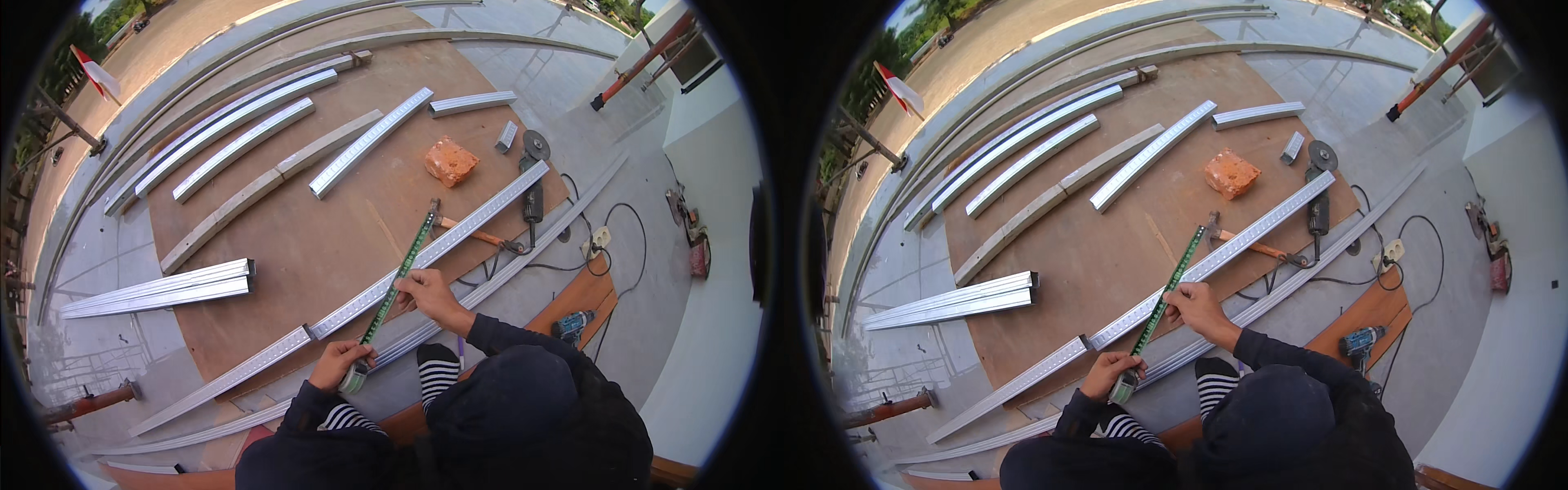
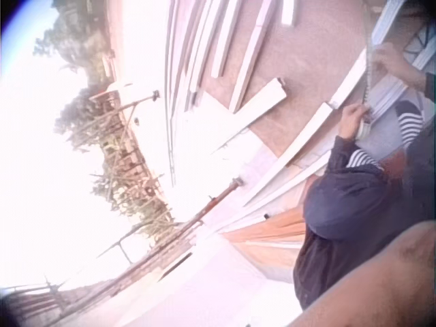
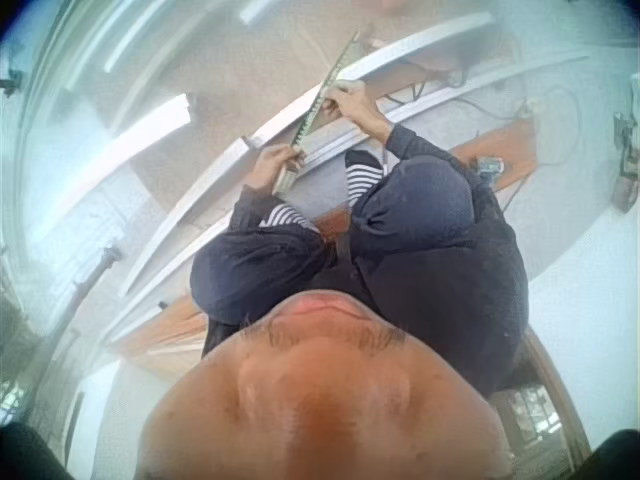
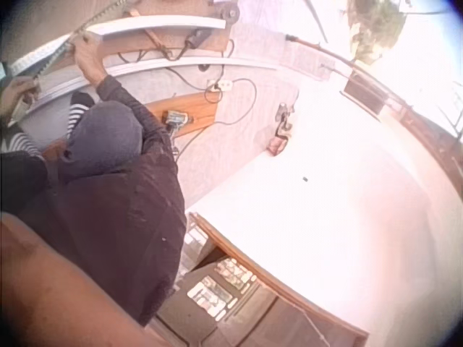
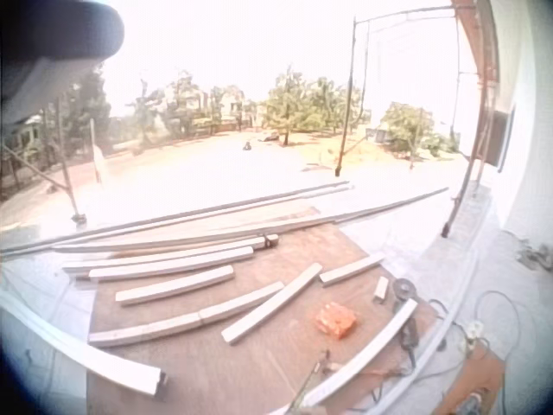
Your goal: The person measures and marks aluminum profiles using a measuring tape and a pencil, then cuts a profile with an angle grinder. The person also moves several aluminum profiles and wood boards around the work area on a wooden platform.
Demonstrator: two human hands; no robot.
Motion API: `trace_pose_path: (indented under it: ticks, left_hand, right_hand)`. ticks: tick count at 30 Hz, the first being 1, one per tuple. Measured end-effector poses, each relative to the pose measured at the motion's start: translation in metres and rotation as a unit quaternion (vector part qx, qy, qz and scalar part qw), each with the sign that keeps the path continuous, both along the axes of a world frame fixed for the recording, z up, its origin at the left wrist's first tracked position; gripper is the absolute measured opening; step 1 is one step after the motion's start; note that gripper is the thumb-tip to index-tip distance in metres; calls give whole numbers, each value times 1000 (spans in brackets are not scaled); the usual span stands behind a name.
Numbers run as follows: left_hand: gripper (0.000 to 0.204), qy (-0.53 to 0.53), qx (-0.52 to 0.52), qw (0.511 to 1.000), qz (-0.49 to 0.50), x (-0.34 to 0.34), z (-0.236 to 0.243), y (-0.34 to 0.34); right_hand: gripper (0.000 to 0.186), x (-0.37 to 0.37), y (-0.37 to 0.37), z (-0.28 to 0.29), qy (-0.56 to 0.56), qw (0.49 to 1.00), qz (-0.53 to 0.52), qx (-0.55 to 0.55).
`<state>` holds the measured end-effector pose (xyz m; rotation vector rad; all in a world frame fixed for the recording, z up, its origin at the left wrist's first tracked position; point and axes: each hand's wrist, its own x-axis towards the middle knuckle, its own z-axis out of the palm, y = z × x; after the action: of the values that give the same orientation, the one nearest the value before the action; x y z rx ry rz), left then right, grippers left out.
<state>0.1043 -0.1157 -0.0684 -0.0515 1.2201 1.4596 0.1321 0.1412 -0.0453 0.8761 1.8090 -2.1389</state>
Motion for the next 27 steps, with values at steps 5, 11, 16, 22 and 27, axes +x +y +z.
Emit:
trace_pose_path:
  ticks: [5, 11, 16, 22, 27]
  left_hand:
    - [25, 51, -22, 996, -69, 1, -9, -31]
    - [31, -45, 8, 995, -87, -14, -12, -85]
    - [35, -3, 15, 996, -86, -21, -8, -79]
    - [49, 33, 12, 996, -79, -23, -9, -82]
    - [68, 5, 49, 995, -85, -24, -7, -97]
  right_hand:
    - [25, -11, 109, -29, 35, 961, -252, 105]
    - [20, 8, 227, -33, 20, 886, -418, 202]
    - [20, 0, 279, -42, 7, 876, -442, 194]
    - [17, -11, 286, -49, -24, 889, -422, 175]
    - [16, -14, 288, -52, -38, 887, -429, 169]
